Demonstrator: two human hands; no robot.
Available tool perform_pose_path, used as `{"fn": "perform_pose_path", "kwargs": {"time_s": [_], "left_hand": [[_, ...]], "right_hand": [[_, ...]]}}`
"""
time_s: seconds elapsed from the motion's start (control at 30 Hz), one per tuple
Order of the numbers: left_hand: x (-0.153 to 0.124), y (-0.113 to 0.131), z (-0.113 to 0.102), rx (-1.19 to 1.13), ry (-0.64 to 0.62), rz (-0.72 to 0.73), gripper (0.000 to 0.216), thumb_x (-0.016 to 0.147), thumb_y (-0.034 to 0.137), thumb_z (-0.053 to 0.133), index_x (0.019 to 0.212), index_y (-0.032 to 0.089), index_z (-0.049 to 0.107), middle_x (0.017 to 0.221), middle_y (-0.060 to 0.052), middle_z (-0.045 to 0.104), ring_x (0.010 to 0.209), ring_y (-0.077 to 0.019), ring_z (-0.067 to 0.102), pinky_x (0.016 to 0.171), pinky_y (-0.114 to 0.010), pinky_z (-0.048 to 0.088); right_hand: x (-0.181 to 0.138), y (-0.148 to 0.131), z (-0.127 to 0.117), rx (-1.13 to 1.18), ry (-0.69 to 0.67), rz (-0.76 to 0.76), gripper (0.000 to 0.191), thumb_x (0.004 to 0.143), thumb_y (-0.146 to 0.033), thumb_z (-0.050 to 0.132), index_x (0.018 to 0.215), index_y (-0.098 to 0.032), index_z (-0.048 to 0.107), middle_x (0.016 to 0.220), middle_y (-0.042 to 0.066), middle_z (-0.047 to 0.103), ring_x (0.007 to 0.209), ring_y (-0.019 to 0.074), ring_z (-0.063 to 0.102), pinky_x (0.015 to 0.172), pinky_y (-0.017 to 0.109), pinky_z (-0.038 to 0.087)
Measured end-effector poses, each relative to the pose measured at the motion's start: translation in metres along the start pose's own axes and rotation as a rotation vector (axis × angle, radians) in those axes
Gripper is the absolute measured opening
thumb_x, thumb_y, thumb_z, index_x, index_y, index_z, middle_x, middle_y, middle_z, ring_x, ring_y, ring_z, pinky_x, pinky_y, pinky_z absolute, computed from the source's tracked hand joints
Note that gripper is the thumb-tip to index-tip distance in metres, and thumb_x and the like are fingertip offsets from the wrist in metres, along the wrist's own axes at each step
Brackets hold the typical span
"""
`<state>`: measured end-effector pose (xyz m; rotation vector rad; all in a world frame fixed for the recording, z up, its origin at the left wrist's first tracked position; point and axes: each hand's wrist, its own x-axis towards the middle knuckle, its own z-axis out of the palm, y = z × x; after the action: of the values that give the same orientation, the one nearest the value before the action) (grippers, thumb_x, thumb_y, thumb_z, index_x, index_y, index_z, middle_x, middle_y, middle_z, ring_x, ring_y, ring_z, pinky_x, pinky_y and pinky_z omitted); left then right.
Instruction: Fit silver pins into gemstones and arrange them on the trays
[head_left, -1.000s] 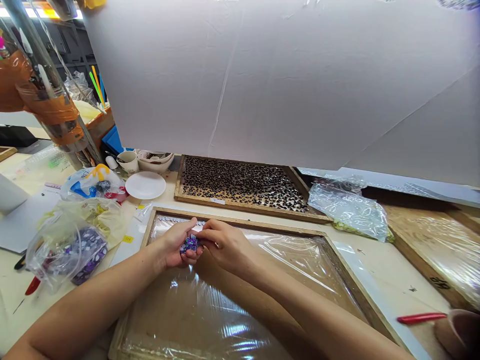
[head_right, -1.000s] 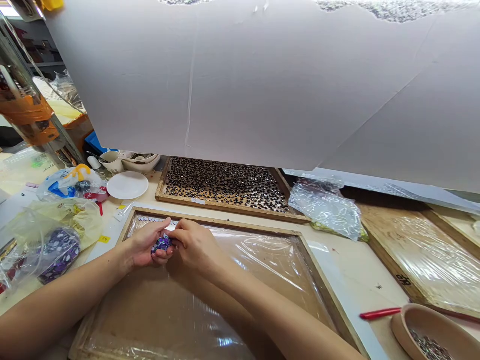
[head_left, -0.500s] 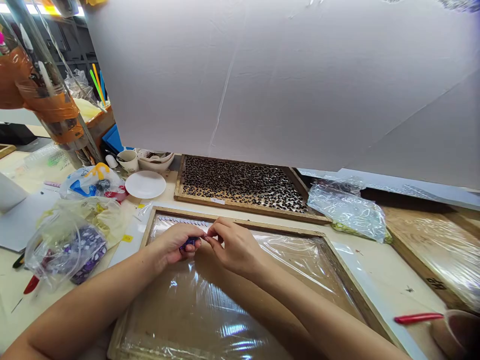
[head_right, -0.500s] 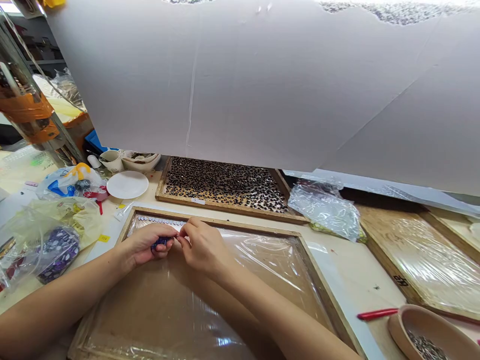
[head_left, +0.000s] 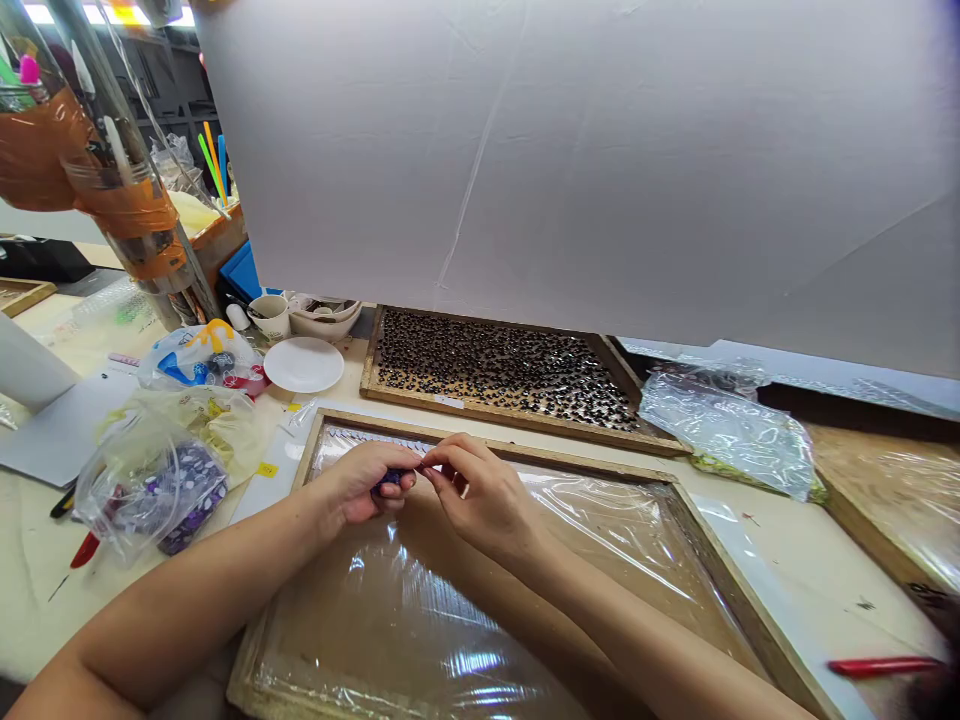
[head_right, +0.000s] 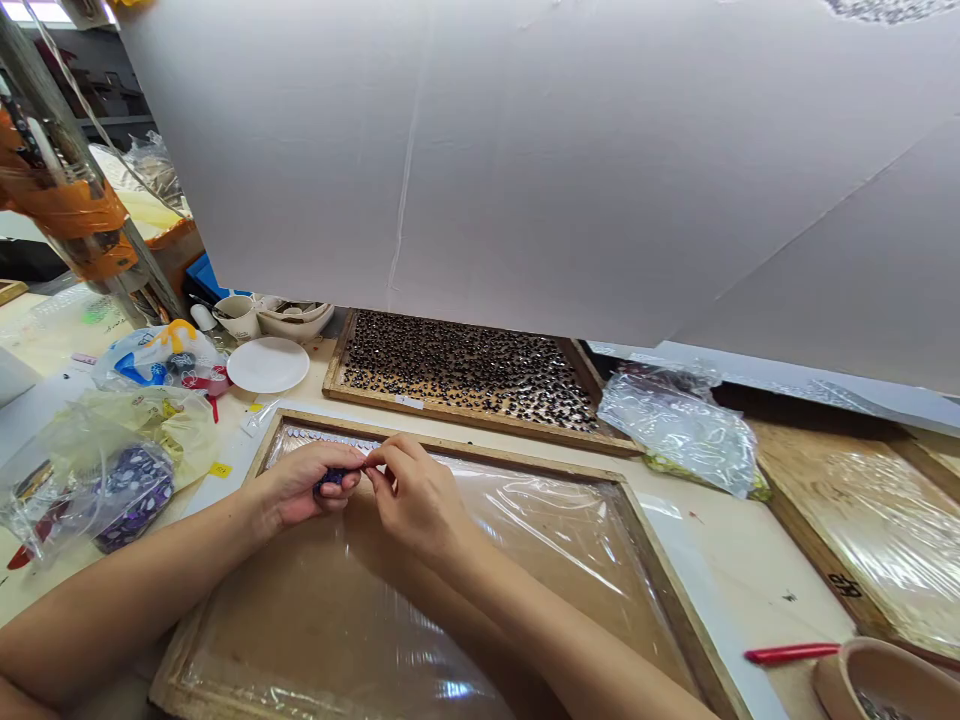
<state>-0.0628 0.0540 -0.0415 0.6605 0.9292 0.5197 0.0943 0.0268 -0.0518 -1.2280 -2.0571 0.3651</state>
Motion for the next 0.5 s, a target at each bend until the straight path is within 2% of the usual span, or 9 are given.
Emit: {"fn": "perform_pose_path", "kwargs": {"time_s": [0.13, 0.23, 0.37, 0.5], "left_hand": [[0.002, -0.002, -0.002, 0.024, 0.009, -0.006, 0.013, 0.065, 0.023, 0.062, 0.069, 0.011, 0.059, 0.05, 0.005, 0.045, 0.038, -0.0002, 0.026, 0.041, -0.018, 0.011], [0.004, -0.004, -0.004, 0.051, 0.056, -0.02, 0.013, 0.065, 0.021, 0.06, 0.072, 0.01, 0.061, 0.049, 0.005, 0.045, 0.036, -0.0002, 0.026, 0.04, -0.017, 0.01], [0.004, -0.005, -0.004, 0.069, 0.066, -0.05, 0.012, 0.065, 0.02, 0.058, 0.071, 0.01, 0.061, 0.049, 0.005, 0.045, 0.036, -0.0003, 0.025, 0.04, -0.018, 0.01], [0.004, -0.004, -0.004, 0.076, 0.053, -0.059, 0.01, 0.065, 0.019, 0.057, 0.07, 0.01, 0.061, 0.048, 0.005, 0.045, 0.036, -0.0002, 0.024, 0.04, -0.017, 0.011]], "right_hand": [[0.008, 0.009, -0.005, 0.02, 0.024, 0.054, 0.009, 0.079, -0.016, 0.052, 0.073, -0.019, 0.058, 0.071, 0.001, 0.058, 0.06, 0.0112, 0.051, 0.054, 0.022, 0.04], [0.013, 0.023, -0.007, -0.167, 0.013, 0.072, 0.011, 0.08, -0.019, 0.05, 0.072, -0.017, 0.058, 0.073, 0.002, 0.058, 0.06, 0.0112, 0.051, 0.056, 0.023, 0.038], [0.011, 0.036, 0.001, -0.535, -0.173, 0.049, 0.018, 0.084, -0.021, 0.045, 0.077, -0.015, 0.06, 0.08, 0.006, 0.059, 0.06, 0.0129, 0.05, 0.053, 0.027, 0.028], [0.008, 0.038, 0.012, -0.698, -0.356, -0.043, 0.016, 0.082, -0.025, 0.049, 0.08, -0.013, 0.059, 0.081, 0.009, 0.056, 0.062, 0.0151, 0.048, 0.051, 0.029, 0.023]]}}
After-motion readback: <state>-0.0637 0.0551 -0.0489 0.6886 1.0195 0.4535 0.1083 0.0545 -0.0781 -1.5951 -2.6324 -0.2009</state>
